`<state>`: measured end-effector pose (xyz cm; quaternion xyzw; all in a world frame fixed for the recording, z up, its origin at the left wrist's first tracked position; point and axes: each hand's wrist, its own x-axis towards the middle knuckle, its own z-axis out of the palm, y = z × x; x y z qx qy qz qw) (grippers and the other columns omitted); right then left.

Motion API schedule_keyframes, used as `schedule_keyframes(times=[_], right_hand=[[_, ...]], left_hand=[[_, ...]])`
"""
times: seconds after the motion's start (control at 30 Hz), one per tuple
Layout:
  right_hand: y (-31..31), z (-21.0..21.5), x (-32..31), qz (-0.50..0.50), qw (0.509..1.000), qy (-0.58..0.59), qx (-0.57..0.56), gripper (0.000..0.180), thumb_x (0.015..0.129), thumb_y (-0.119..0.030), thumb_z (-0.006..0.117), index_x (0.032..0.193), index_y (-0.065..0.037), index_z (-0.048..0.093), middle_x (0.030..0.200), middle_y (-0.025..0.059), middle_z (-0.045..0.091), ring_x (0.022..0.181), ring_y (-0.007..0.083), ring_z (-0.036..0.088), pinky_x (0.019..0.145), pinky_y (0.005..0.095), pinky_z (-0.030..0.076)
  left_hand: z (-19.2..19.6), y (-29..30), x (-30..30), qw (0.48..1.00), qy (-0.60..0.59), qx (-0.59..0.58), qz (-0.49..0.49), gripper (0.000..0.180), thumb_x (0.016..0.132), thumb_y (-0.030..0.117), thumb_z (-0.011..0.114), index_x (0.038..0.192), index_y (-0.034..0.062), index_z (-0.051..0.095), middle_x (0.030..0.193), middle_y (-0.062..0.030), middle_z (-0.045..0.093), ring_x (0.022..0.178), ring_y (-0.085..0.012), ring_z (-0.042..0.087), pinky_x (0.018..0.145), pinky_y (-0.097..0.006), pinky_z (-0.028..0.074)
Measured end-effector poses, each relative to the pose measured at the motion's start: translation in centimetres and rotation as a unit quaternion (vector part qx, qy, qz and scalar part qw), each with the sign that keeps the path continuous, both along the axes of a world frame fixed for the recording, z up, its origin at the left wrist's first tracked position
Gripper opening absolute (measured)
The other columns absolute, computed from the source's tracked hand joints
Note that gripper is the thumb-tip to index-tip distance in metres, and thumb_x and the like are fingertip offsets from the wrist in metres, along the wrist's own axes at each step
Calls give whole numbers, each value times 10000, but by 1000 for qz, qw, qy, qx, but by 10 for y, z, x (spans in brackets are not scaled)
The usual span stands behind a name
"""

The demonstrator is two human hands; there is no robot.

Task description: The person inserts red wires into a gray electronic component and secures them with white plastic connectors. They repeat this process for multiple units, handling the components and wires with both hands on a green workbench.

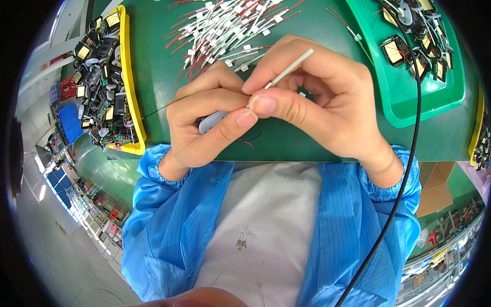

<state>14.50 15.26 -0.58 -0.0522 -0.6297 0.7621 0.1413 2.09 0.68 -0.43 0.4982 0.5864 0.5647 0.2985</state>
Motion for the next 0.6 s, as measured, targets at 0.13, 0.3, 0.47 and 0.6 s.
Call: schedule_keyframes(times=[0.13, 0.3, 0.47, 0.6], right_hand=[[3, 0, 0, -52, 999, 15, 5, 252, 839, -207, 615, 927, 22, 559, 836, 102, 537, 713, 139, 473, 612, 239, 382], [6, 0, 3, -127, 992, -11, 21, 267, 897, -228, 537, 976, 27, 530, 795, 99, 528, 644, 110, 439, 528, 204, 355], [9, 2, 7, -133, 990, 10, 46, 278, 916, -238, 506, 1006, 26, 513, 771, 82, 500, 633, 113, 427, 482, 208, 334], [14, 4, 10, -128, 989, 37, 66, 281, 910, -237, 512, 1022, 21, 509, 747, 67, 473, 618, 114, 405, 466, 207, 320]], left_hand=[[4, 0, -4, 999, 8, -13, -34, 97, 776, 67, 624, 778, -19, 669, 716, -84, 560, 644, -148, 495, 575, -258, 385], [3, -2, -10, 999, -11, -46, -27, 274, 810, 230, 578, 887, -22, 654, 744, -82, 551, 670, -156, 494, 611, -270, 384], [1, 1, -12, 975, -203, -82, -24, 612, 855, 455, 402, 1123, -78, 538, 864, -102, 523, 787, -165, 484, 694, -264, 367], [0, -1, -14, 976, -184, -112, -30, 674, 875, 485, 380, 1193, -103, 472, 932, -106, 499, 837, -180, 496, 739, -281, 398]])
